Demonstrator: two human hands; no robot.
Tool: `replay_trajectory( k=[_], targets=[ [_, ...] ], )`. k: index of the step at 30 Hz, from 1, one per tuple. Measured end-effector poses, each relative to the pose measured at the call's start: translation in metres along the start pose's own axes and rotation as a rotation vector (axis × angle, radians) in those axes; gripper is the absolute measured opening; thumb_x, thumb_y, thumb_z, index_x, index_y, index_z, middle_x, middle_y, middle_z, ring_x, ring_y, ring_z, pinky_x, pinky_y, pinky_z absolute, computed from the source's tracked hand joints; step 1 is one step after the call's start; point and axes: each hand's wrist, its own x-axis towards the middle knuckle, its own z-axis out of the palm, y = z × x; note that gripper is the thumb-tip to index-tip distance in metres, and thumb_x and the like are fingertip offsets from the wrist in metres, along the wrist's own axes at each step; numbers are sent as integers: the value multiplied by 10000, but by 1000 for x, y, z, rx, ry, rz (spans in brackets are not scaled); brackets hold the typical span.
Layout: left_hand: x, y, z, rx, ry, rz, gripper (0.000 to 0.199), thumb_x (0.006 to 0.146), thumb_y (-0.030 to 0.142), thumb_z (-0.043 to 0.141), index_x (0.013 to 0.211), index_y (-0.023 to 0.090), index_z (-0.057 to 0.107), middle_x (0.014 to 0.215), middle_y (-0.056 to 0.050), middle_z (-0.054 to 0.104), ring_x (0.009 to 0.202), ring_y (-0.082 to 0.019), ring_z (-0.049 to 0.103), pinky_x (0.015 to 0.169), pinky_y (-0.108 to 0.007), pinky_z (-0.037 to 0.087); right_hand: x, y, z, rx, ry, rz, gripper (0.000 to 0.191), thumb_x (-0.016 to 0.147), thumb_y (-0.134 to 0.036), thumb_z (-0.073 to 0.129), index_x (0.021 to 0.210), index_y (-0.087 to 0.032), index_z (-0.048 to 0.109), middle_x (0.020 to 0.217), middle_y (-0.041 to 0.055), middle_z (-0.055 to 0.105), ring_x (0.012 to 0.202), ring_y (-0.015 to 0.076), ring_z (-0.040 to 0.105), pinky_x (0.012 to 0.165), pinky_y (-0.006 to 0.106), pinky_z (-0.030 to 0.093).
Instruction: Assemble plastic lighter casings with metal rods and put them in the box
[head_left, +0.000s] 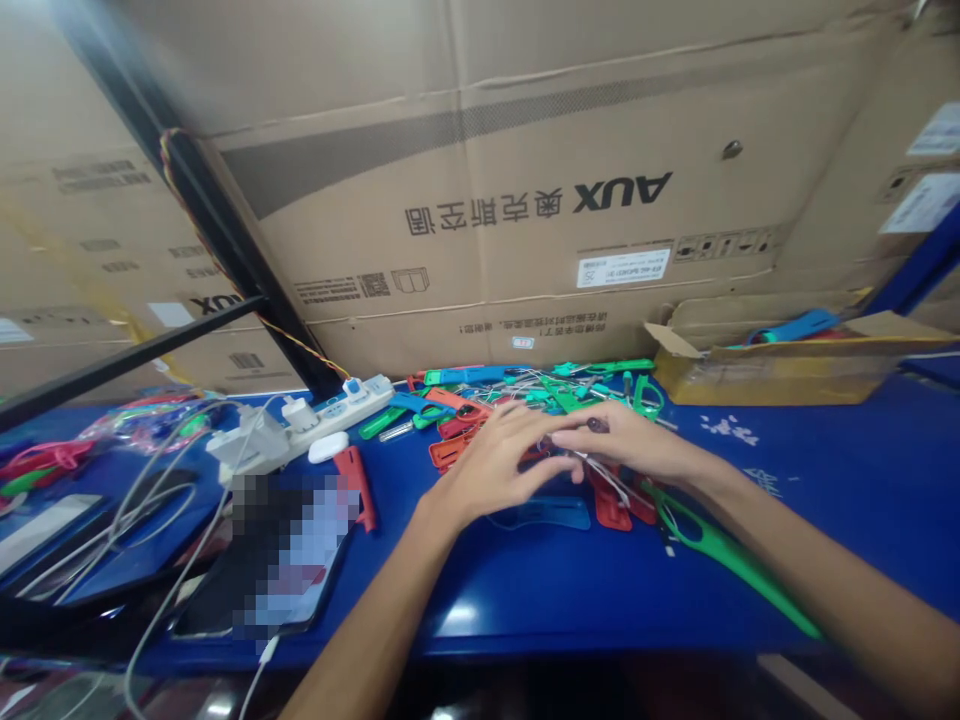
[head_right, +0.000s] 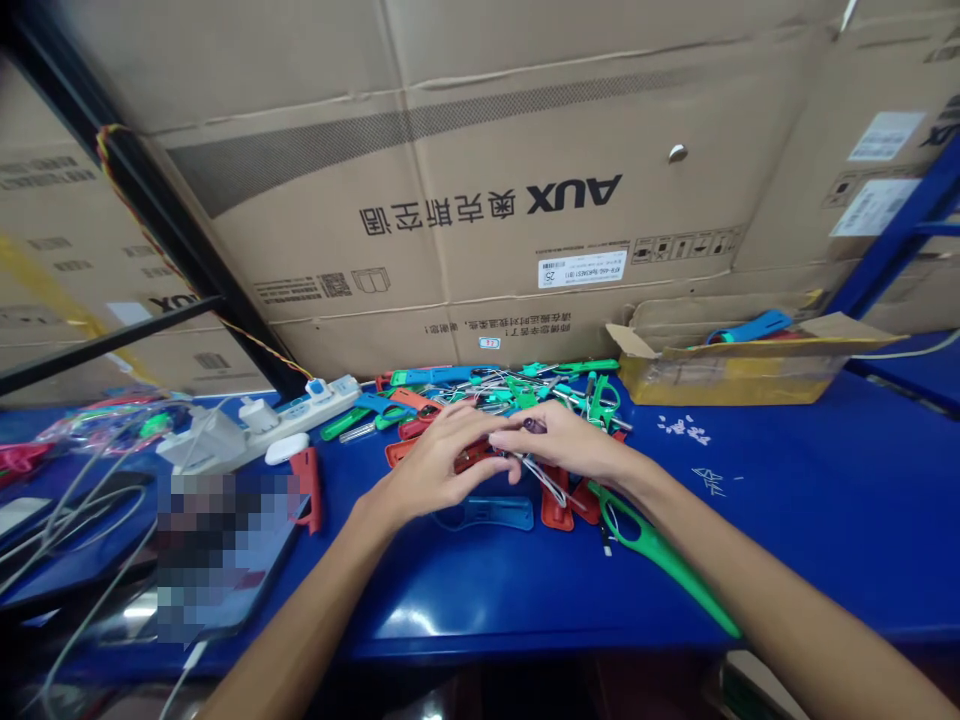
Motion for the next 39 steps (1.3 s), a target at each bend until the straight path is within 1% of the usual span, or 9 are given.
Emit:
replay_trajectory(
  k=[4,8,12,16,20,23,26,31,39],
  targets=[
    [-3,-9,-7,-36,-18,-106,313,1032,364,541,1301,275,672,1088,-59,783,972,-227,719,873,-344,515,0,5,-18,-122,196,9,497,895,-651,594,1014,-214,795,721,39,736,545,151,537,518,297,397],
    [-10,-22,-24,58,184,-186,276,1037,360,515,1117,238,749,1079,-58,785,957,-223,725,853,-310,505,-3,14,-47,-317,546,-86,395,841,-598,685,965,-239,791,937,82,772,817,251,654,695,372,482],
    [-15,-29,-34,146,357,-317,292,1046,374,480,1112,230,726,935,-35,774,821,-196,712,748,-276,475,-7,17,-50,-413,262,-22,396,873,-613,643,801,-238,748,732,47,722,661,210,622,607,340,434],
    [-17,-32,-35,141,413,-363,315,1053,402,451,1107,226,707,880,-32,749,766,-185,685,678,-264,444,-7,13,-16,-567,-102,-64,288,887,-526,681,888,-252,768,760,32,737,674,201,652,615,322,430],
    [-17,-32,-33,129,418,-372,310,1050,407,461,1216,243,664,813,-15,719,689,-175,651,643,-264,432,-7,13,14,-718,-197,-154,308,870,-541,724,994,-261,757,765,26,721,714,214,656,622,318,414],
    [-17,-32,-31,130,398,-343,326,1056,385,450,1301,246,616,889,-24,732,725,-175,664,671,-266,446,-6,20,15,-768,-191,-190,296,873,-522,728,1029,-272,756,801,30,729,747,222,665,626,314,417],
    [-16,-32,-30,183,392,-325,293,1050,364,463,1241,237,646,1013,-47,747,824,-188,686,735,-274,463,-2,25,3,-835,11,-155,377,888,-544,699,1139,-266,739,829,57,748,774,258,682,630,332,433],
    [-17,-35,-28,210,369,-364,259,1038,378,483,1144,226,663,815,-6,720,632,-156,618,623,-259,417,7,27,-16,-830,481,-155,526,914,-581,647,1313,-240,632,935,77,745,825,272,690,686,350,478],
    [-14,-30,-19,113,300,-282,254,1030,387,501,1115,221,672,859,-13,718,651,-149,602,647,-257,431,15,29,5,-733,641,-394,342,987,-451,597,1250,-233,611,1145,103,690,996,271,682,814,366,519]
  ],
)
